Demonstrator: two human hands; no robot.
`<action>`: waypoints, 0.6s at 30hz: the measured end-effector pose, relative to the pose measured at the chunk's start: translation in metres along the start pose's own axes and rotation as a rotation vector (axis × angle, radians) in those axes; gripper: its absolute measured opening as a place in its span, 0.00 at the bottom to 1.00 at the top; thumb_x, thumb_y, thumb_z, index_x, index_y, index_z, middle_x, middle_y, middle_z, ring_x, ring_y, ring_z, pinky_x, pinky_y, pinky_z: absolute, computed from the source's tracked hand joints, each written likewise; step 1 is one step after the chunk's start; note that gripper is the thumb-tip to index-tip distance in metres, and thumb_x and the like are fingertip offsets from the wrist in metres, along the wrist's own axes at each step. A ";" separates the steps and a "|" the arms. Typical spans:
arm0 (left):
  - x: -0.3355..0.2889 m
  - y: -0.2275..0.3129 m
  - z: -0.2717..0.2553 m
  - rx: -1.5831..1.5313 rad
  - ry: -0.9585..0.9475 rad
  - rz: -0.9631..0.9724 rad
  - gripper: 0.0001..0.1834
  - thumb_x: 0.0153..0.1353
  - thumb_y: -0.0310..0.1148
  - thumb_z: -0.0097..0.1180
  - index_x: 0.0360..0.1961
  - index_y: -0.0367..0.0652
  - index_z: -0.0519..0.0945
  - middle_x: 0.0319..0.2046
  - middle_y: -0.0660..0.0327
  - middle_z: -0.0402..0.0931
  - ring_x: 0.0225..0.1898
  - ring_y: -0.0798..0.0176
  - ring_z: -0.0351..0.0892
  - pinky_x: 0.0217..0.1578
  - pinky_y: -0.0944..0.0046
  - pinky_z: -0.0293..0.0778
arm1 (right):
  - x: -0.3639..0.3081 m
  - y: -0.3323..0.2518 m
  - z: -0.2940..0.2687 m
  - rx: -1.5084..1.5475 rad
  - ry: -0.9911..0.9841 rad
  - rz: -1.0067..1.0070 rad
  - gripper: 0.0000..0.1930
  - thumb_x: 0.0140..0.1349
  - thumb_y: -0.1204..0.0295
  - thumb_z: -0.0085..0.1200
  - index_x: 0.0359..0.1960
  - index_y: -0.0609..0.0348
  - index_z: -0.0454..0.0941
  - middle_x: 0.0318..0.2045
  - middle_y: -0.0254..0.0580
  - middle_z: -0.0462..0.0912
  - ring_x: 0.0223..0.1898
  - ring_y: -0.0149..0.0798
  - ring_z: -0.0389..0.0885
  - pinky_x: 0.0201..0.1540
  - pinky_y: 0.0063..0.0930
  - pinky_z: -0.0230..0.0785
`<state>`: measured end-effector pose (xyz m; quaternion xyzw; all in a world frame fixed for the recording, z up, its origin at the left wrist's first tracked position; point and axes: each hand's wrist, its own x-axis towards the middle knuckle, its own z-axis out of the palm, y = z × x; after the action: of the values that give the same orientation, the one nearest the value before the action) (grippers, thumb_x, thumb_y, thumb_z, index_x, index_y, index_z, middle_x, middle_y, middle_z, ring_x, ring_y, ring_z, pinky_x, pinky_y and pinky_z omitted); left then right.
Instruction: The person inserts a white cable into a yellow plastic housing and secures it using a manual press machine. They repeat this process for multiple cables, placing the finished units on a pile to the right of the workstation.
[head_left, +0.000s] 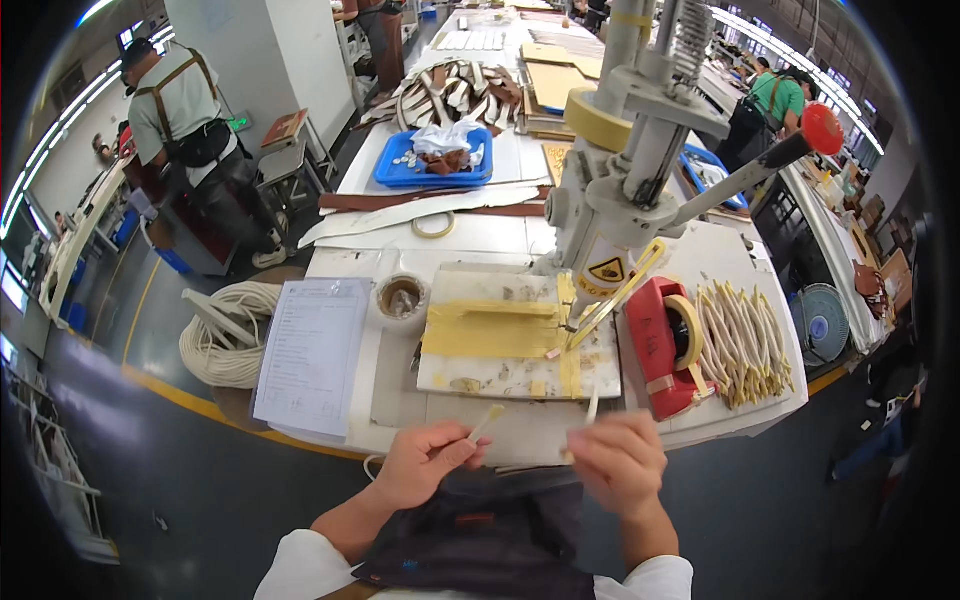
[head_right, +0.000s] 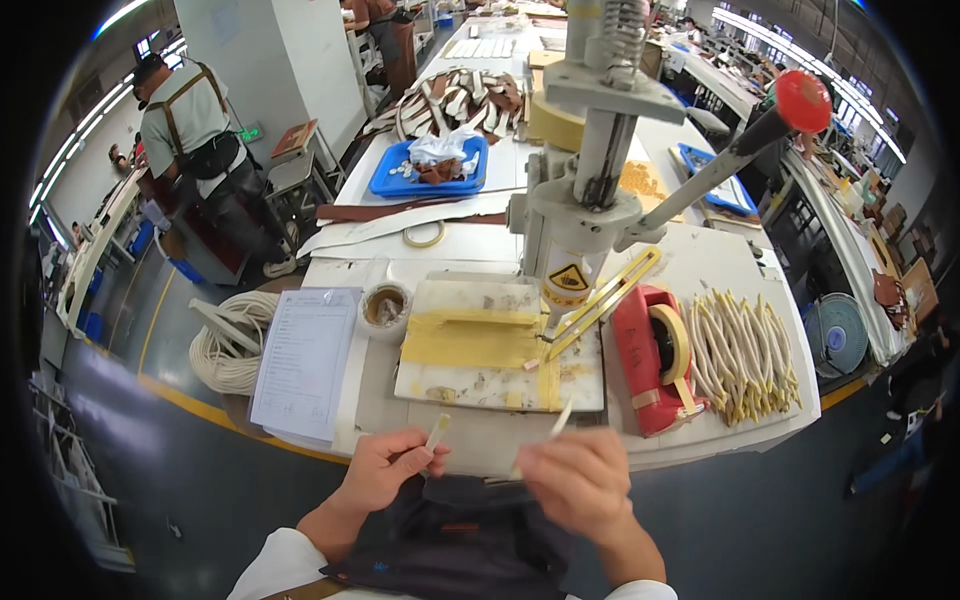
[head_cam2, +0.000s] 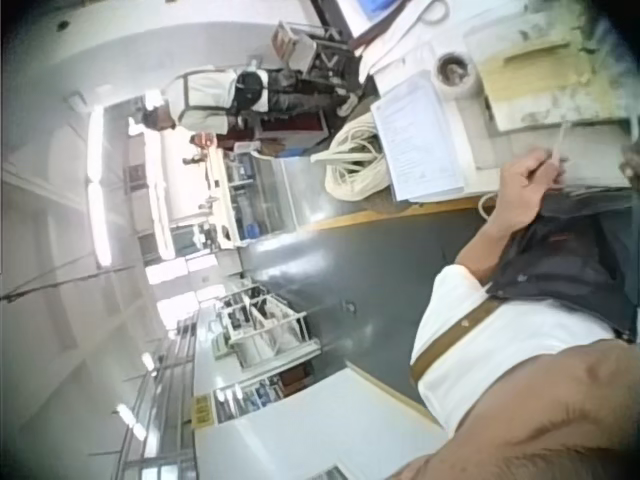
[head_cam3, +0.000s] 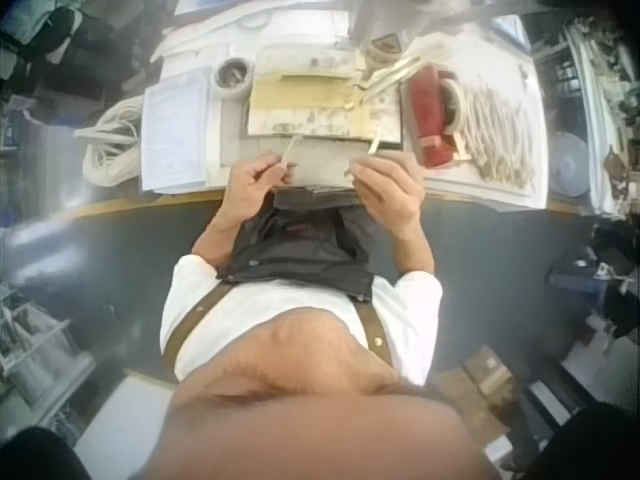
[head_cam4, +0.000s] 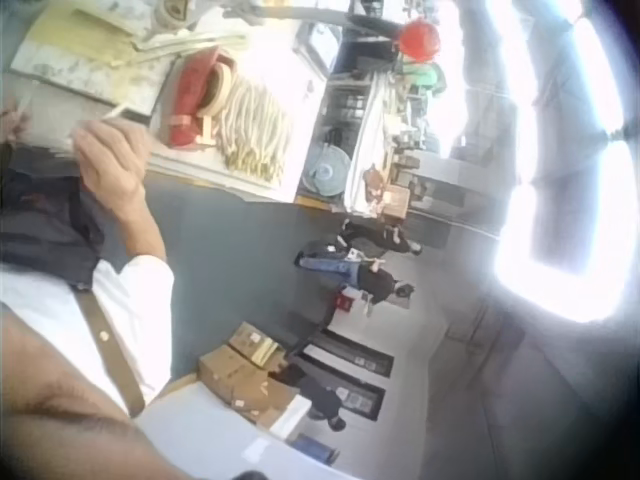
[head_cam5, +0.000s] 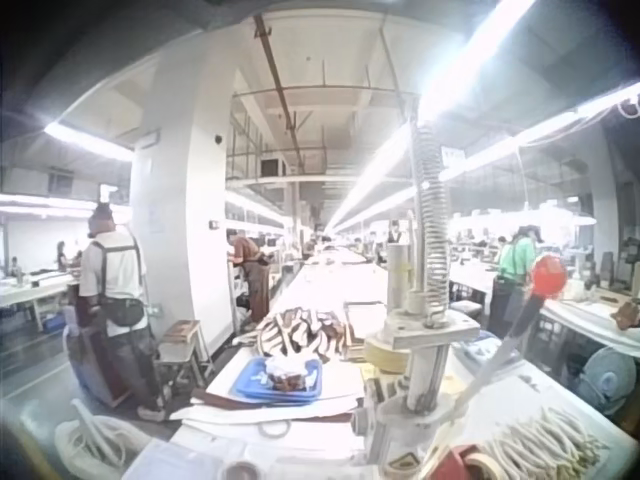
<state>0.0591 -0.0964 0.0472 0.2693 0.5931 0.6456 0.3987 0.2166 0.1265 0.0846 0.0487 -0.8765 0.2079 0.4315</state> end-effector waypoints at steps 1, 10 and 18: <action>-0.001 0.007 0.005 0.211 0.054 0.156 0.11 0.69 0.28 0.61 0.46 0.29 0.85 0.38 0.56 0.82 0.37 0.63 0.83 0.39 0.65 0.78 | 0.001 -0.014 -0.003 0.125 -0.008 0.068 0.16 0.46 0.80 0.73 0.38 0.56 0.86 0.37 0.38 0.87 0.35 0.39 0.84 0.38 0.29 0.73; -0.001 0.011 0.027 0.442 0.082 0.434 0.10 0.59 0.23 0.70 0.42 0.34 0.88 0.38 0.53 0.86 0.37 0.63 0.86 0.39 0.67 0.81 | -0.029 -0.043 0.051 0.905 0.130 0.768 0.15 0.59 0.86 0.65 0.48 0.73 0.83 0.41 0.50 0.84 0.38 0.35 0.85 0.40 0.25 0.79; 0.004 -0.001 0.018 -0.090 -0.066 -0.020 0.08 0.58 0.22 0.71 0.39 0.34 0.88 0.36 0.59 0.84 0.36 0.68 0.84 0.38 0.69 0.80 | -0.035 -0.038 0.052 1.085 0.052 0.861 0.13 0.64 0.80 0.65 0.50 0.69 0.84 0.43 0.43 0.83 0.38 0.27 0.83 0.39 0.19 0.77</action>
<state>0.0715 -0.0834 0.0485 0.2664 0.5525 0.6585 0.4362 0.2101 0.0674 0.0409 -0.0995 -0.5794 0.7707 0.2460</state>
